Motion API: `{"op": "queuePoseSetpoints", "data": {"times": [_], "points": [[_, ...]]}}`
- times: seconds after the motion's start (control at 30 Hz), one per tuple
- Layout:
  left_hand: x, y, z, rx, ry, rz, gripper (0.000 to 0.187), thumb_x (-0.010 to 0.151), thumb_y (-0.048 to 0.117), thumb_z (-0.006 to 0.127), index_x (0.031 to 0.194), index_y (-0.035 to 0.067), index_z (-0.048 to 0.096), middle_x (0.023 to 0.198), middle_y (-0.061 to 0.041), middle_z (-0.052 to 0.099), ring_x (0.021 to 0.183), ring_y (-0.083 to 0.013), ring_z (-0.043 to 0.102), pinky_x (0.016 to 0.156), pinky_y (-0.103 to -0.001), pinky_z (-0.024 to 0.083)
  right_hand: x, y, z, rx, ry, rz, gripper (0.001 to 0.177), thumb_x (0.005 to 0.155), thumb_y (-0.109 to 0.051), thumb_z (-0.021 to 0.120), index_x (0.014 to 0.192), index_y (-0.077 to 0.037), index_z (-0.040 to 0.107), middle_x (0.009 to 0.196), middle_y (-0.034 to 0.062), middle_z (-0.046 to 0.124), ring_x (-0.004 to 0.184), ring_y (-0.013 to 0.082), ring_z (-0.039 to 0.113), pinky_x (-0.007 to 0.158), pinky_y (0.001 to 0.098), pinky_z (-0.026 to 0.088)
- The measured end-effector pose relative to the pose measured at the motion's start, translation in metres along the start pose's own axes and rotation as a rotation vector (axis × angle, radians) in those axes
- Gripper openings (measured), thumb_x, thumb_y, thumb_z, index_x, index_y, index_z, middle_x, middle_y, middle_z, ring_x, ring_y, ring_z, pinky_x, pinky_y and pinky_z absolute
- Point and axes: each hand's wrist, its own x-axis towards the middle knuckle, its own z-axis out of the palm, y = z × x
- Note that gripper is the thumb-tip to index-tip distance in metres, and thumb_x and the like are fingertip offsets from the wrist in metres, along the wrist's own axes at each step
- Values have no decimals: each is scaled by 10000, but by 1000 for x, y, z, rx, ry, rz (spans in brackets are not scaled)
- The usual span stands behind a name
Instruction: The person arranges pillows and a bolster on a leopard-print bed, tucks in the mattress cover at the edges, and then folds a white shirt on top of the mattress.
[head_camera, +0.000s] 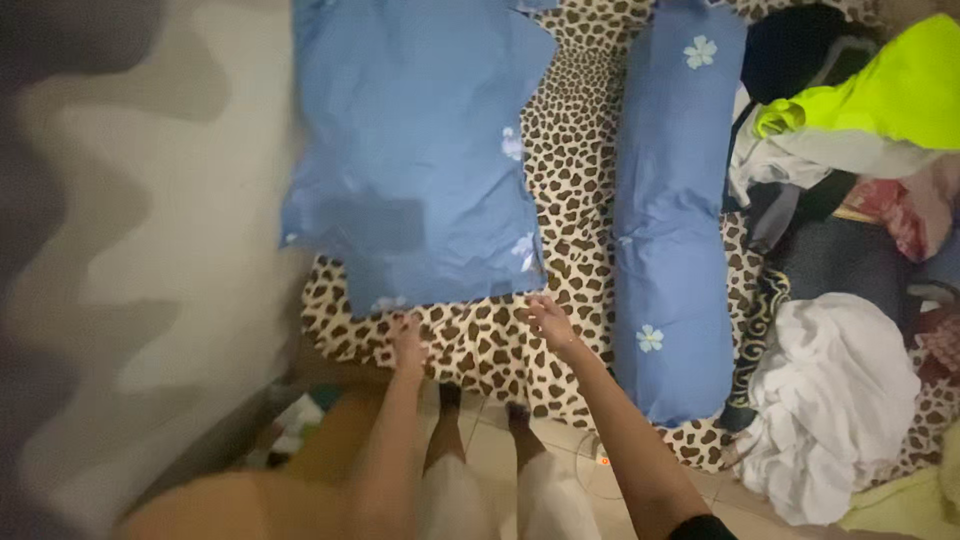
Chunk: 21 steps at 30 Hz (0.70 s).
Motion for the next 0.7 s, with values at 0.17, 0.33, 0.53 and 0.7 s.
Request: {"op": "queuePoseSetpoints", "data": {"times": [0.17,0.33,0.53,0.7], "points": [[58,22,-25,-492,73,158,1054,871,284,713,1646,168,8,1677,-139,267,1494,-316,384,1209,-528,204,109,9,2,-24,178,124,629,1039,-574,439,1363,-51,574,1206,163,635,1018,289,639,896,460,585],[129,34,-54,219,148,258,1227,815,348,889,1597,86,-20,1655,-211,105,1519,-377,167,1225,-498,202,146,-9,12,88,211,-115,846,858,-508,700,1519,-92,374,1541,178,426,1398,383,437,1094,539,429],[130,53,-71,129,46,99,1113,740,425,874,1569,49,233,1570,-203,375,1422,-358,404,1167,-484,370,143,-48,54,-130,149,22,1034,800,-486,802,1546,-94,203,1543,227,336,1406,458,343,1071,604,352],[18,60,-26,-5,85,391,658,826,421,789,1297,25,557,1172,-159,686,1012,-271,715,936,-432,565,150,-25,53,-140,-58,130,779,872,-490,699,1426,21,504,1391,244,598,1283,402,578,1085,601,439]]}}
